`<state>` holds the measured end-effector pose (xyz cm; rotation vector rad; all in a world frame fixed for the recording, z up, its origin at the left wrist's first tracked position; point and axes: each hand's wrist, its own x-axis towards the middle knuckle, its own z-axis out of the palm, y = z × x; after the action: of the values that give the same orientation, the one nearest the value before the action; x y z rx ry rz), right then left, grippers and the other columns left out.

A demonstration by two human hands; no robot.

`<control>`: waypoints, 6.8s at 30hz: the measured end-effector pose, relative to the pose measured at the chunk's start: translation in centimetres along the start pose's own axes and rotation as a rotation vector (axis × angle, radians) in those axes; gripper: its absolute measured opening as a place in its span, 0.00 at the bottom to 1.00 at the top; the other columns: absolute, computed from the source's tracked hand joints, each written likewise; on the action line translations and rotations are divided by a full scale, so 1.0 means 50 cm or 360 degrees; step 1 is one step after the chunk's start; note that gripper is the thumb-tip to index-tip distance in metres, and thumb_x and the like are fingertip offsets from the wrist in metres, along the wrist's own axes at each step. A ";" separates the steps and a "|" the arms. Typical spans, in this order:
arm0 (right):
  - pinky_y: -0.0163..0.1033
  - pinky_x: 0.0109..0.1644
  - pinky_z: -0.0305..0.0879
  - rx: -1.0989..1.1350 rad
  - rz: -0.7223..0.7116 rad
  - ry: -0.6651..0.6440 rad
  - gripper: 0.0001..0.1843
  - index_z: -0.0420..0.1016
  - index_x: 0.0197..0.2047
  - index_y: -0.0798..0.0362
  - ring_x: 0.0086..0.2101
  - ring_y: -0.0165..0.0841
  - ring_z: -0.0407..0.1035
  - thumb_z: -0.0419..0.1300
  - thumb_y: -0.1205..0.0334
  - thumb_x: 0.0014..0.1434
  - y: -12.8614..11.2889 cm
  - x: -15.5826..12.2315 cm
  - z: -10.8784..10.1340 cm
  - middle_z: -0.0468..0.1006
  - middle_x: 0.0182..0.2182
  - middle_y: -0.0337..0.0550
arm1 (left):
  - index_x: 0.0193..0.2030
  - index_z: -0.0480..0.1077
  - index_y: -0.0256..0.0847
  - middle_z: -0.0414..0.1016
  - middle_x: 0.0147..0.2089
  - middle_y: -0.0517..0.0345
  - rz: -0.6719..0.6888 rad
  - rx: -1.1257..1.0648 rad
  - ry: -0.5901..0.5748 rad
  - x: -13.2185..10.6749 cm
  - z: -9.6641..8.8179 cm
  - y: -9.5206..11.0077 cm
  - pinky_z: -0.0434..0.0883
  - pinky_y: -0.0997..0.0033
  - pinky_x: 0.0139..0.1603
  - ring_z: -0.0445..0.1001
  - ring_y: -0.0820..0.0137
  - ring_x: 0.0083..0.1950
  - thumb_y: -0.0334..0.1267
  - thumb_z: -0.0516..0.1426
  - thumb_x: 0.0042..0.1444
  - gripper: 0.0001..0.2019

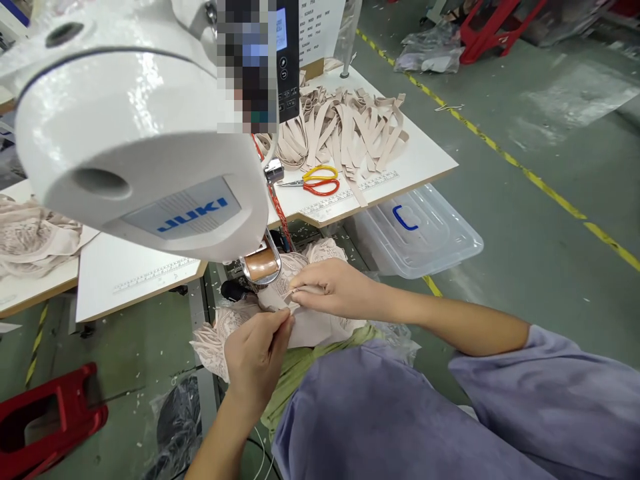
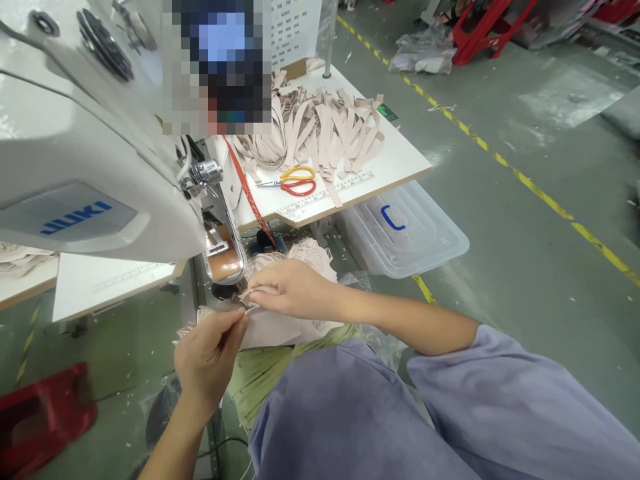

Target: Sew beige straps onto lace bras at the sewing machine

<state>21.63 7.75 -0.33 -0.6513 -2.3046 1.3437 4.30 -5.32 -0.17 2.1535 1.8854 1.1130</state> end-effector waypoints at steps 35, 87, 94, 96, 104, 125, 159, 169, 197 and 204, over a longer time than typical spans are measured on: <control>0.35 0.35 0.55 -0.0226 -0.0171 -0.0208 0.09 0.75 0.30 0.54 0.30 0.28 0.65 0.57 0.65 0.60 -0.039 0.084 -0.050 0.75 0.28 0.37 | 0.41 0.72 0.42 0.74 0.25 0.66 -0.0179 0.0307 -0.0213 0.055 -0.001 -0.044 0.59 0.76 0.25 0.70 0.75 0.24 0.39 0.54 0.67 0.07; 0.47 0.56 0.70 0.0210 -0.0108 0.0303 0.17 0.79 0.47 0.49 0.52 0.39 0.71 0.58 0.68 0.54 0.059 0.167 -0.030 0.73 0.55 0.45 | 0.47 0.72 0.41 0.59 0.16 0.65 0.0152 0.1137 -0.0199 0.113 0.010 -0.049 0.45 0.67 0.21 0.54 0.73 0.16 0.29 0.54 0.60 0.10; 0.47 0.61 0.67 0.0190 -0.0110 0.0274 0.18 0.79 0.48 0.49 0.56 0.40 0.69 0.60 0.69 0.54 0.070 0.170 -0.031 0.73 0.58 0.44 | 0.46 0.71 0.39 0.58 0.16 0.65 0.0190 0.1177 -0.0212 0.107 0.012 -0.049 0.45 0.66 0.21 0.53 0.72 0.16 0.28 0.55 0.58 0.10; 0.47 0.59 0.69 0.0216 -0.0110 0.0275 0.18 0.79 0.48 0.50 0.56 0.40 0.69 0.60 0.68 0.54 0.072 0.169 -0.033 0.73 0.58 0.45 | 0.44 0.71 0.39 0.58 0.16 0.65 0.0188 0.1201 -0.0228 0.109 0.013 -0.045 0.46 0.67 0.21 0.53 0.72 0.16 0.28 0.56 0.58 0.09; 0.49 0.59 0.69 0.0290 -0.0088 0.0276 0.17 0.78 0.51 0.49 0.57 0.40 0.69 0.59 0.65 0.58 0.068 0.158 -0.028 0.73 0.58 0.45 | 0.44 0.71 0.38 0.61 0.17 0.63 0.0207 0.1186 -0.0228 0.112 0.004 -0.043 0.48 0.69 0.19 0.56 0.72 0.16 0.28 0.54 0.58 0.09; 0.35 0.35 0.62 0.0343 0.0140 0.0468 0.18 0.71 0.53 0.51 0.30 0.26 0.63 0.62 0.55 0.61 0.101 0.104 0.013 0.73 0.43 0.43 | 0.56 0.65 0.41 0.79 0.40 0.55 -0.0953 -0.0121 -0.0167 0.058 -0.019 -0.080 0.66 0.74 0.29 0.76 0.67 0.37 0.52 0.50 0.66 0.20; 0.46 0.50 0.68 0.0265 -0.0064 0.0215 0.05 0.76 0.39 0.50 0.45 0.39 0.71 0.60 0.59 0.62 0.118 -0.015 0.284 0.76 0.44 0.46 | 0.38 0.73 0.39 0.73 0.31 0.58 -0.1468 -0.0817 -0.0048 -0.109 0.067 -0.102 0.68 0.72 0.37 0.70 0.70 0.33 0.52 0.51 0.63 0.19; 0.41 0.43 0.73 -0.0094 -0.0218 0.0316 0.17 0.75 0.57 0.50 0.36 0.32 0.73 0.56 0.56 0.68 0.087 -0.002 0.187 0.77 0.47 0.49 | 0.49 0.74 0.39 0.76 0.36 0.56 -0.1402 -0.0946 -0.0238 -0.077 0.024 -0.046 0.69 0.72 0.41 0.73 0.69 0.38 0.48 0.53 0.65 0.17; 0.41 0.38 0.64 -0.1134 0.0387 0.0222 0.17 0.73 0.51 0.57 0.36 0.42 0.73 0.56 0.58 0.63 0.217 0.021 -0.163 0.78 0.40 0.53 | 0.43 0.76 0.38 0.79 0.37 0.55 -0.1628 -0.1411 -0.0212 -0.034 0.037 -0.083 0.68 0.74 0.38 0.73 0.71 0.36 0.52 0.60 0.59 0.18; 0.46 0.42 0.72 -0.0580 0.0128 0.0052 0.20 0.73 0.52 0.51 0.43 0.43 0.75 0.62 0.57 0.56 0.081 -0.145 0.032 0.78 0.50 0.52 | 0.42 0.77 0.39 0.77 0.36 0.56 -0.1725 -0.1566 -0.0254 -0.026 0.031 -0.074 0.67 0.75 0.37 0.70 0.73 0.33 0.50 0.60 0.59 0.16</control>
<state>27.45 4.22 -5.35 -0.8779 -2.5437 0.9400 2.09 -4.98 -3.74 0.5334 1.4960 1.1181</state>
